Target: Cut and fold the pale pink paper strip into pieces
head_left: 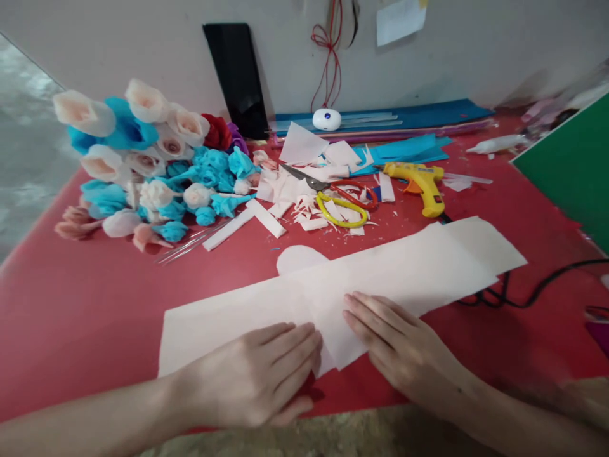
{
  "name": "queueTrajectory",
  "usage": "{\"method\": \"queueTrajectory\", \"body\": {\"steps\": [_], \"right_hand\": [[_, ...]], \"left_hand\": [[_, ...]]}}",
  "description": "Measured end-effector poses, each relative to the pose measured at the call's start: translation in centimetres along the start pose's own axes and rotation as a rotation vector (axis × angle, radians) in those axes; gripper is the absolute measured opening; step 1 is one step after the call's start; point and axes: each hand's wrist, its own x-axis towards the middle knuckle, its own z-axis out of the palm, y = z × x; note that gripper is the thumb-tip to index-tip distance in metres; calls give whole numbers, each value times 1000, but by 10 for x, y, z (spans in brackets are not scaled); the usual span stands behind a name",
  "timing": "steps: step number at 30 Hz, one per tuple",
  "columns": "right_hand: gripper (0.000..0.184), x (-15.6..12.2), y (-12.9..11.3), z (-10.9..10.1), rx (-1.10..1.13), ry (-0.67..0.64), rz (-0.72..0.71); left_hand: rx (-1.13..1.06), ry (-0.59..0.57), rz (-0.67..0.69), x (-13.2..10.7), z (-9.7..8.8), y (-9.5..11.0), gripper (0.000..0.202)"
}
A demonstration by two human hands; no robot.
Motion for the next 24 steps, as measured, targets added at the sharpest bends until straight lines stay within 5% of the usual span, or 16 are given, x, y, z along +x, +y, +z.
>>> {"method": "queueTrajectory", "body": {"steps": [24], "right_hand": [[38,8,-9,2,142,-102,-22]], "left_hand": [[11,97,-17,-14,-1,2,25]]}}
